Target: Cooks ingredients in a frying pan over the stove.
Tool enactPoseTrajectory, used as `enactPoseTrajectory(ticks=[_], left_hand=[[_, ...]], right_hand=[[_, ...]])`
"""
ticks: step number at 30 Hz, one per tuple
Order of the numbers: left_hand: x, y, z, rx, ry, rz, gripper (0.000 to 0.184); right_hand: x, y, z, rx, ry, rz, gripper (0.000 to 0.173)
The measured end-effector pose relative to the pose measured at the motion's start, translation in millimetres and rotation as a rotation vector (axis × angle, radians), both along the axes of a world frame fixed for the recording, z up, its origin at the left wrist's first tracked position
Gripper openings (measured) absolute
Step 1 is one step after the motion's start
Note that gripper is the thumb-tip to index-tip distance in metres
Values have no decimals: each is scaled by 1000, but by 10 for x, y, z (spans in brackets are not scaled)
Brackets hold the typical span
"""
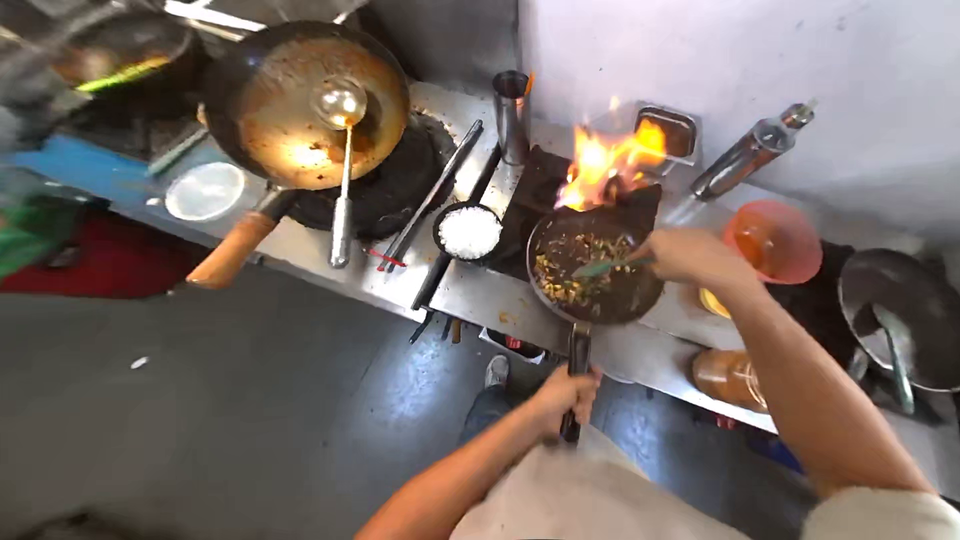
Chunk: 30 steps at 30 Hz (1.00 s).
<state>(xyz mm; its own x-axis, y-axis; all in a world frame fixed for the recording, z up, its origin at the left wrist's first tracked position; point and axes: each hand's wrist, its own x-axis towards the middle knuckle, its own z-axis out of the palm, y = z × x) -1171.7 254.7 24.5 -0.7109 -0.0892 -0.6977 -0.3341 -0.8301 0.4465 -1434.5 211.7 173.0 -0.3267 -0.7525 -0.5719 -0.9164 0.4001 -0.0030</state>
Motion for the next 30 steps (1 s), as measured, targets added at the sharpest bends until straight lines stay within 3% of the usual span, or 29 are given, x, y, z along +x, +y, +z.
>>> enactPoseTrajectory(ticks=[3,5,7,9,11,15,18,20,22,24,27,30], left_hand=[[-236,-40,-179,-30,11,61,17],[-116,224,25,26,-3,93,13],[-6,241,157,73,-16,62,15],[-146,56,32,52,17,85,17],[-175,-27,-139,17,29,87,18],[158,141,114,57,11,7,19],[-93,-184,-90,18,14,45,23],[-163,-140,-174,4,3,61,19],[26,88,84,62,-27,2,17],[68,-35,249,100,-48,-57,17],[-141,-375,-21,74,-7,-75,17],[224,-260,-34,75,-26,-139,13]], right_hand=[[76,-141,-106,-67,70,-36,23],[18,-193,-177,-115,30,21,29],[-9,9,40,-97,-44,66,28],[69,291,209,-6,-36,37,29],[250,418,27,35,30,-69,25],[138,146,-219,-26,46,-229,33],[145,156,-12,-9,71,-253,26],[203,62,4,-20,121,-279,20],[200,-119,-62,-49,105,-298,20],[151,-247,-95,-32,23,-269,29],[343,-191,21,76,-3,-264,34],[439,-244,3,57,93,-362,28]])
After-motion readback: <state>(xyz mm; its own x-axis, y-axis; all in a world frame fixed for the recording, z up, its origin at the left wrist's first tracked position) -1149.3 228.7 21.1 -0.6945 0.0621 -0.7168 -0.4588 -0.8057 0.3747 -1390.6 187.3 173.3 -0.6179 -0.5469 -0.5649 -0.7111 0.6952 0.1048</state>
